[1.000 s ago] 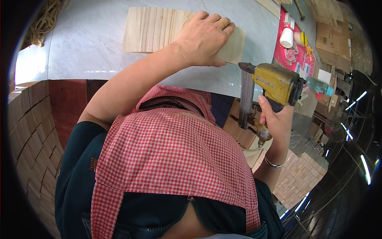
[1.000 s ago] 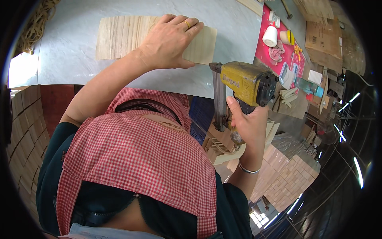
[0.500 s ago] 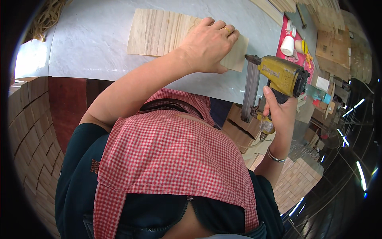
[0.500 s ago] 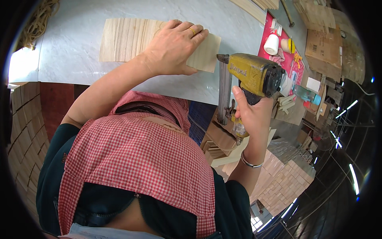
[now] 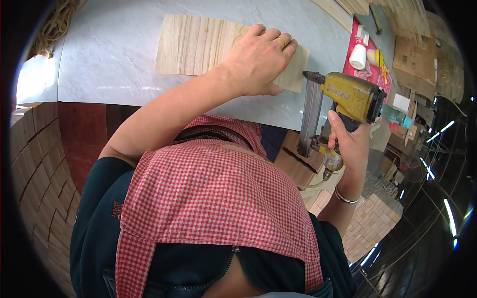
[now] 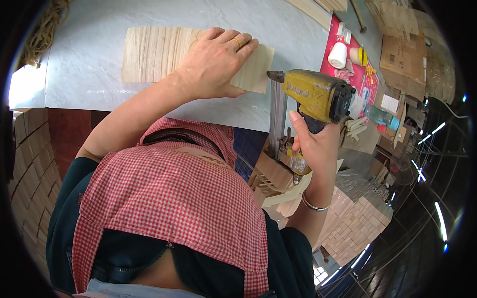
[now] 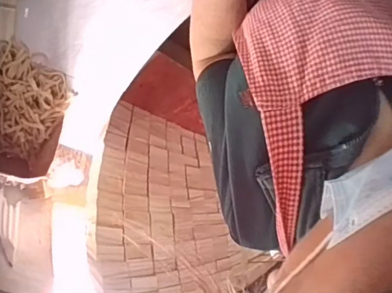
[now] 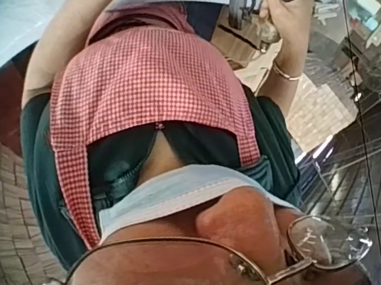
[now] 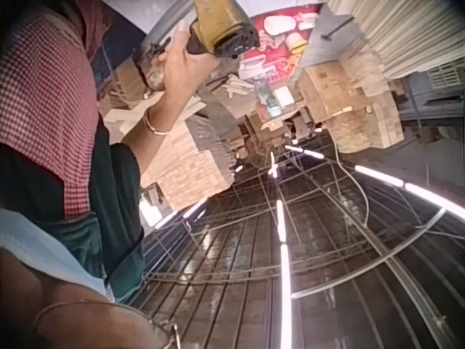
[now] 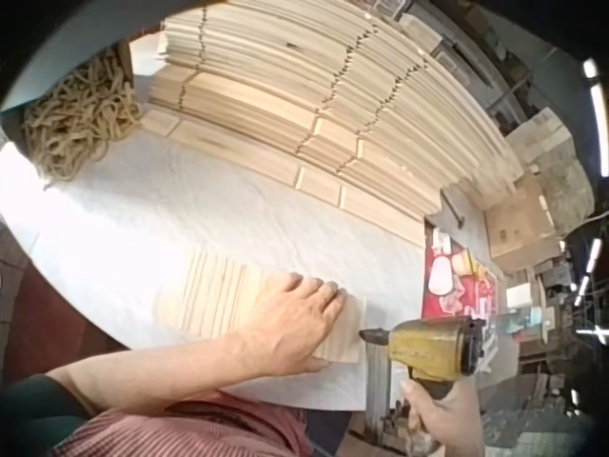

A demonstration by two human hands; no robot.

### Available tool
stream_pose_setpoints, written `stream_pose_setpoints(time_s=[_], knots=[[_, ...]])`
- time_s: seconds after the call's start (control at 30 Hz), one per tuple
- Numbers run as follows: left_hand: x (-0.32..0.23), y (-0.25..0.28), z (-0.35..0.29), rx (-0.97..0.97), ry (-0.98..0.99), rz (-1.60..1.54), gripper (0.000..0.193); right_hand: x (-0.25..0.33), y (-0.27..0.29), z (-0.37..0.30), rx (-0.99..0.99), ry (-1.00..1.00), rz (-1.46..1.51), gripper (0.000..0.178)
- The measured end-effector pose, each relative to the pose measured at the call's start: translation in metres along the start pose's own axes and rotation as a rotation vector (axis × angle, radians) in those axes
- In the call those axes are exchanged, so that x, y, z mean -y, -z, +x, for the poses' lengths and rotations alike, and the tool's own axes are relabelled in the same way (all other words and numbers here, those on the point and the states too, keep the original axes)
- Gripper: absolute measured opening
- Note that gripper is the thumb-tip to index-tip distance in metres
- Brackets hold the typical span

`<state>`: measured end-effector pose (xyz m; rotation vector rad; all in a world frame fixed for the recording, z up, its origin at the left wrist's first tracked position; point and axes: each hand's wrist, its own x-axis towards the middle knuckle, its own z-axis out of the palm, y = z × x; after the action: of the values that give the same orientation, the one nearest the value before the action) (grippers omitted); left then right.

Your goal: Assembling wooden boxes by applying glue to joints and securing them with a pneumatic nail gun.

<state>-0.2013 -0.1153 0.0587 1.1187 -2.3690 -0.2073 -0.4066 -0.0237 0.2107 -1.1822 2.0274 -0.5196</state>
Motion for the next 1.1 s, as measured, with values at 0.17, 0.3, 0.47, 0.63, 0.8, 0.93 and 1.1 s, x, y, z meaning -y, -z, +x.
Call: stream_pose_setpoints(time_s=[0.17,0.3,0.47,0.63,0.8,0.93,1.1], knots=[[-0.001,0.008,0.0,0.136,0.033,0.006,0.088,0.009,0.004,0.008,-0.005,0.029,-0.033,0.019],[-0.001,0.008,-0.001,0.139,0.028,-0.016,0.088,0.024,0.004,0.023,-0.075,-0.028,-0.153,0.021],[-0.001,0.002,-0.004,0.016,-0.003,-0.007,0.082,0.022,0.002,0.037,-0.032,0.012,-0.124,0.024],[0.001,0.001,-0.004,0.028,0.01,-0.011,0.082,0.027,0.0,0.041,-0.002,-0.01,-0.142,0.024],[-0.001,0.004,0.0,0.039,0.002,-0.015,0.082,0.025,0.005,0.042,-0.008,0.001,-0.104,0.025],[-0.005,0.008,-0.001,0.03,0.002,-0.088,0.079,0.018,0.02,0.048,0.029,-0.119,-0.309,0.04],[-0.003,0.02,-0.011,0.136,0.041,-0.112,0.102,0.023,0.007,0.042,0.084,0.08,-0.18,0.029]])
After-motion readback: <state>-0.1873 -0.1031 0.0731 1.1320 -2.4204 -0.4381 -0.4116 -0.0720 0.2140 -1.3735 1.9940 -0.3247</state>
